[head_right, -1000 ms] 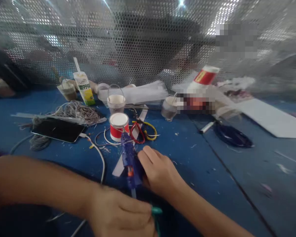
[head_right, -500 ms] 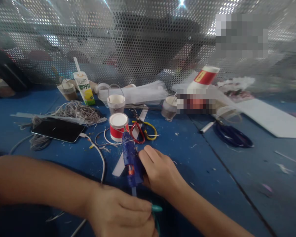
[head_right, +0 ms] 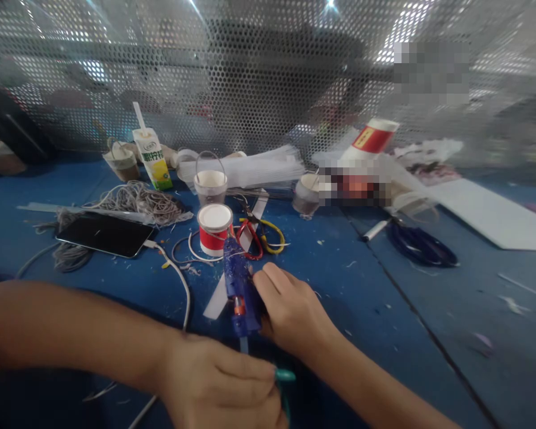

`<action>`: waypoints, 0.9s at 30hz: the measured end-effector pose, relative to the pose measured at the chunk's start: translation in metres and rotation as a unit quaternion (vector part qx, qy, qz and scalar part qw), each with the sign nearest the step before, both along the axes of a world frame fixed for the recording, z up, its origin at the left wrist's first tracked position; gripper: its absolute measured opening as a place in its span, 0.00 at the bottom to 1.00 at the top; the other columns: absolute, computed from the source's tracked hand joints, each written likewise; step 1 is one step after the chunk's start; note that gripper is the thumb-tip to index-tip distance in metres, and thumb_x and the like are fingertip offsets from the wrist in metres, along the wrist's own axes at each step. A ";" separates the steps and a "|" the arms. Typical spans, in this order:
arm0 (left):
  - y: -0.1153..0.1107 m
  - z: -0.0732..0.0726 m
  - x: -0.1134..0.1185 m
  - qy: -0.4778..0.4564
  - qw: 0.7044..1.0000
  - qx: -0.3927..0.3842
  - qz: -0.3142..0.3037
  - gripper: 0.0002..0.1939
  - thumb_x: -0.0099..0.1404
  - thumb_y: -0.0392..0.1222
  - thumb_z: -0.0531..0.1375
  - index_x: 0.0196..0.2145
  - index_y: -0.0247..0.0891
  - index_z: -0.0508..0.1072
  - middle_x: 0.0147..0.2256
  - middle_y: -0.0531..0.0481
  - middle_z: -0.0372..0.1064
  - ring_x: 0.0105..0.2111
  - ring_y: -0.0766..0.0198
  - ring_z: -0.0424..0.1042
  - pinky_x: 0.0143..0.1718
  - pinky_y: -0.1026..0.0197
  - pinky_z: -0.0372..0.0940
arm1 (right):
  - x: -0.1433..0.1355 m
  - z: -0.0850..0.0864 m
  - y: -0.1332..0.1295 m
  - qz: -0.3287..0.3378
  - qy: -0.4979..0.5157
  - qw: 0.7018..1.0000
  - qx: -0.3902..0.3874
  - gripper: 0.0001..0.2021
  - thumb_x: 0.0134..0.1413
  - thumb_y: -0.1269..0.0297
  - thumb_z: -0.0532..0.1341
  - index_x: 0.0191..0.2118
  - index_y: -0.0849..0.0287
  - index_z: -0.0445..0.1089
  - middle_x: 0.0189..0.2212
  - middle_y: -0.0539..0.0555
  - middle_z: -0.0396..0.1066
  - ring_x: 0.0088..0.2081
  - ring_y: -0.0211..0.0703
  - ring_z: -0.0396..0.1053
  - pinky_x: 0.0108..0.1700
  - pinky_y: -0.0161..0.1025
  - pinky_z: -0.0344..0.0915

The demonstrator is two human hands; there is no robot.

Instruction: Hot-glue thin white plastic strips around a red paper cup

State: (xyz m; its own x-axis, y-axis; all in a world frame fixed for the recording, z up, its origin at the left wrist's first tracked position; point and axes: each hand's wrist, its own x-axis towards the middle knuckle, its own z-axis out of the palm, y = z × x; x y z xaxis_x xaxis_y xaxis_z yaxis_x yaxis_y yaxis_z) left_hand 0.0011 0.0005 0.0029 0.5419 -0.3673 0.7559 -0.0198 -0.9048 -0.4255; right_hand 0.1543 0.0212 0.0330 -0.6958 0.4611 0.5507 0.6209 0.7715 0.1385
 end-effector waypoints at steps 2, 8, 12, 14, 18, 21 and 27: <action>-0.001 -0.001 0.000 0.016 1.000 -0.006 0.006 0.16 0.67 0.39 0.51 0.33 0.46 0.80 0.25 0.56 0.76 0.28 0.68 0.73 0.41 0.69 0.70 | 0.000 0.000 0.000 0.000 0.000 1.000 0.001 0.14 0.62 0.67 0.44 0.27 0.58 0.58 0.21 0.50 0.55 0.22 0.39 0.54 0.22 0.34 0.55; -0.002 -0.001 -0.001 0.020 0.999 -0.022 0.012 0.14 0.65 0.38 0.54 0.32 0.45 0.80 0.26 0.56 0.76 0.29 0.68 0.73 0.43 0.68 0.70 | 0.002 -0.002 0.001 0.000 0.015 1.000 0.004 0.13 0.62 0.66 0.45 0.26 0.57 0.58 0.21 0.49 0.53 0.22 0.39 0.52 0.22 0.34 0.54; -0.002 0.000 -0.002 0.044 0.999 -0.031 0.009 0.13 0.66 0.40 0.54 0.33 0.44 0.79 0.26 0.55 0.76 0.29 0.68 0.73 0.44 0.68 0.70 | 0.002 0.000 0.002 -0.003 -0.005 1.000 0.008 0.14 0.63 0.65 0.45 0.27 0.58 0.59 0.22 0.50 0.54 0.23 0.39 0.54 0.23 0.34 0.56; -0.002 0.000 -0.002 0.033 0.999 -0.034 0.008 0.13 0.65 0.39 0.54 0.32 0.44 0.79 0.26 0.55 0.75 0.28 0.68 0.73 0.43 0.68 0.70 | 0.002 0.000 0.003 -0.002 -0.007 1.000 0.013 0.14 0.63 0.66 0.44 0.27 0.59 0.59 0.22 0.51 0.55 0.23 0.39 0.54 0.23 0.34 0.56; -0.001 0.000 0.001 -0.018 0.999 -0.045 0.004 0.14 0.63 0.35 0.54 0.28 0.44 0.79 0.23 0.55 0.73 0.27 0.68 0.71 0.41 0.68 0.71 | 0.002 -0.001 0.005 0.003 0.003 1.000 0.019 0.13 0.61 0.66 0.45 0.28 0.58 0.59 0.22 0.51 0.56 0.23 0.39 0.54 0.23 0.34 0.56; -0.001 0.000 0.002 -0.029 0.998 -0.061 0.008 0.14 0.62 0.35 0.54 0.26 0.42 0.78 0.22 0.55 0.72 0.26 0.69 0.70 0.40 0.68 0.70 | 0.003 -0.001 0.006 -0.007 -0.005 1.000 0.000 0.11 0.60 0.67 0.46 0.27 0.57 0.58 0.22 0.50 0.55 0.23 0.40 0.54 0.23 0.34 0.56; -0.002 0.003 0.000 0.002 0.995 -0.094 0.012 0.13 0.63 0.36 0.54 0.26 0.39 0.77 0.23 0.55 0.72 0.25 0.69 0.70 0.42 0.67 0.70 | 0.007 0.000 0.010 -0.016 -0.013 1.000 -0.010 0.06 0.54 0.72 0.48 0.29 0.57 0.58 0.22 0.51 0.55 0.23 0.41 0.54 0.22 0.34 0.54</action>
